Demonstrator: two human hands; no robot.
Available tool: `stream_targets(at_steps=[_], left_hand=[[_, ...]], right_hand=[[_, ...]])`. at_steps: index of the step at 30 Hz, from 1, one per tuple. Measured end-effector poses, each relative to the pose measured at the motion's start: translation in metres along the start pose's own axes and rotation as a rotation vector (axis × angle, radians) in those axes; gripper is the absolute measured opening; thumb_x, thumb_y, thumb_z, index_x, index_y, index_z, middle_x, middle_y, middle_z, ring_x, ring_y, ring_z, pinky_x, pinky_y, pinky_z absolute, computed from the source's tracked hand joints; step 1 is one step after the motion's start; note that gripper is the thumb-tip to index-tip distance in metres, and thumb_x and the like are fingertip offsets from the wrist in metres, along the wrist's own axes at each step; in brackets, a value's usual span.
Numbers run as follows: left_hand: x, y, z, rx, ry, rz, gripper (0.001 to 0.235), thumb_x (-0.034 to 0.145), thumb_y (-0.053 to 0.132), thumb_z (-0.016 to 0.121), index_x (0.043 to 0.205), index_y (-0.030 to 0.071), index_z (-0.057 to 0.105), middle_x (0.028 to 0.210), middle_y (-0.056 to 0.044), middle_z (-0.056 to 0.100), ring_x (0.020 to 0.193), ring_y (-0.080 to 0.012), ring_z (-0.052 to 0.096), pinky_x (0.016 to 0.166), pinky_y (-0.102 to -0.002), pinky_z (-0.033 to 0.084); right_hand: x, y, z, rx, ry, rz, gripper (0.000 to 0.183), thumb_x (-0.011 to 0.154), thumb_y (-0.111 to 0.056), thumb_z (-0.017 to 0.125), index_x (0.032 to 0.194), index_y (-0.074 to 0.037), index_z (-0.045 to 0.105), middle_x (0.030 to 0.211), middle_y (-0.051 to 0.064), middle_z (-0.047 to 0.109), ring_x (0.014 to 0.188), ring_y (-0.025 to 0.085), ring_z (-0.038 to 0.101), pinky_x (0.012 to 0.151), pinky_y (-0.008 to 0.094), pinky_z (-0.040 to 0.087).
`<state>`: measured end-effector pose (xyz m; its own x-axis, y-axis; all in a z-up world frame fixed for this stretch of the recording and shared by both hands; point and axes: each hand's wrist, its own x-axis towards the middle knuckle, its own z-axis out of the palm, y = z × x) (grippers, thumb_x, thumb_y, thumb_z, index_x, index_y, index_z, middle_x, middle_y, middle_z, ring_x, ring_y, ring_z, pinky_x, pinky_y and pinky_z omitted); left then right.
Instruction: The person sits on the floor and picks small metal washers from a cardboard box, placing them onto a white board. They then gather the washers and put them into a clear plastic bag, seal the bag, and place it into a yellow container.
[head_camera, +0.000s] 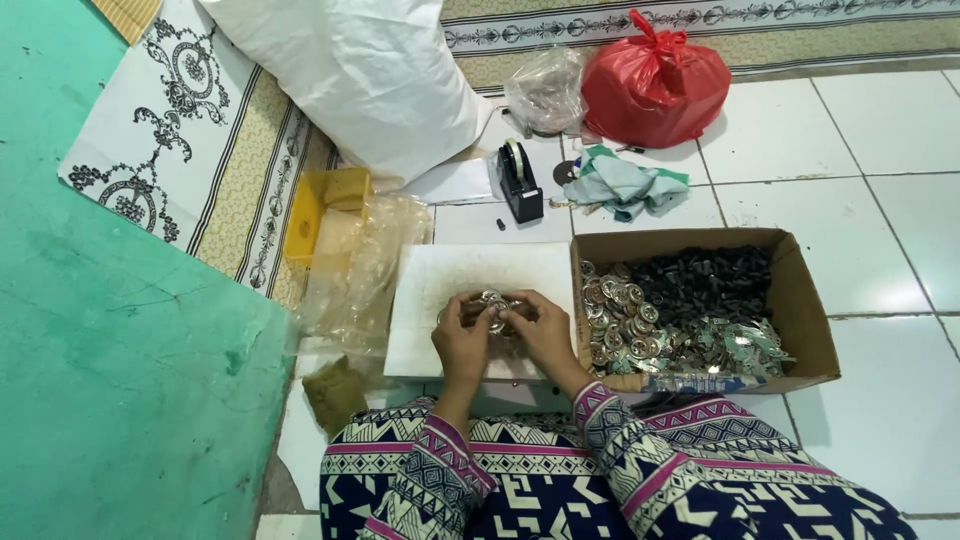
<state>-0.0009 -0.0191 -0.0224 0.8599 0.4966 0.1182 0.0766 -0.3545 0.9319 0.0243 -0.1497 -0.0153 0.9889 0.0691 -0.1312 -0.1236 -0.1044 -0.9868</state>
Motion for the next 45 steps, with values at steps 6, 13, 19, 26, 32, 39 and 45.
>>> stream_targets(at_steps=[6,13,19,26,32,39,45], left_hand=[[0.004,-0.008,0.0,0.075,0.089,0.163,0.036,0.089,0.0,0.072,0.124,0.004,0.067,0.113,-0.018,0.072,0.112,-0.0365,0.068,0.094,-0.05,0.057],[-0.006,-0.009,0.011,0.055,0.128,0.203,0.029,0.092,0.003,0.069,0.121,0.01,0.068,0.109,-0.008,0.069,0.101,-0.0274,0.07,0.08,-0.037,0.061],[-0.051,-0.002,0.055,0.043,-0.222,0.536,0.026,0.088,0.003,0.073,0.111,0.015,0.075,0.094,-0.004,0.074,0.09,-0.0227,0.073,0.078,-0.034,0.061],[-0.076,0.023,0.083,0.176,-0.62,0.735,0.024,0.094,0.002,0.065,0.116,0.011,0.07,0.092,-0.006,0.07,0.086,-0.0216,0.071,0.077,-0.03,0.06],[-0.079,0.028,0.127,0.339,-0.709,0.753,0.021,0.092,0.0,0.062,0.111,0.006,0.069,0.091,-0.008,0.069,0.088,-0.0226,0.071,0.077,-0.031,0.06],[-0.08,-0.003,0.178,0.784,-0.704,0.808,0.021,0.089,-0.002,0.063,0.109,0.0,0.069,0.098,-0.016,0.07,0.097,-0.0279,0.071,0.08,-0.035,0.06],[-0.085,-0.043,0.208,0.836,-0.647,0.851,0.019,0.089,0.002,0.061,0.106,-0.001,0.068,0.099,-0.017,0.068,0.099,-0.0347,0.069,0.078,-0.045,0.059]], right_hand=[[0.014,0.027,0.004,-0.408,-0.029,-0.281,0.041,0.084,-0.009,0.078,0.124,-0.015,0.075,0.112,0.013,0.073,0.108,0.034,0.071,0.095,0.045,0.057],[0.006,0.043,-0.046,-0.314,0.087,-0.239,0.043,0.08,0.002,0.076,0.118,-0.019,0.079,0.107,0.013,0.074,0.095,0.032,0.075,0.084,0.044,0.06],[0.009,0.034,-0.14,-0.293,0.144,-0.079,0.037,0.083,-0.006,0.079,0.12,-0.014,0.078,0.107,0.014,0.077,0.098,0.032,0.074,0.079,0.042,0.06],[-0.012,0.099,-0.213,-0.543,0.194,0.123,0.034,0.085,-0.009,0.078,0.119,-0.013,0.078,0.108,0.015,0.078,0.107,0.034,0.072,0.087,0.045,0.06],[-0.002,0.125,-0.206,-0.727,0.163,0.148,0.034,0.088,-0.01,0.071,0.121,-0.017,0.077,0.111,0.011,0.078,0.107,0.032,0.073,0.09,0.042,0.061],[-0.018,0.084,-0.188,-1.042,-0.023,0.16,0.046,0.087,-0.016,0.07,0.133,-0.02,0.069,0.126,0.018,0.066,0.118,0.039,0.066,0.094,0.05,0.061],[-0.018,0.081,-0.182,-1.064,0.009,0.146,0.035,0.085,-0.016,0.064,0.117,-0.006,0.075,0.124,0.025,0.063,0.115,0.047,0.064,0.092,0.055,0.059]])
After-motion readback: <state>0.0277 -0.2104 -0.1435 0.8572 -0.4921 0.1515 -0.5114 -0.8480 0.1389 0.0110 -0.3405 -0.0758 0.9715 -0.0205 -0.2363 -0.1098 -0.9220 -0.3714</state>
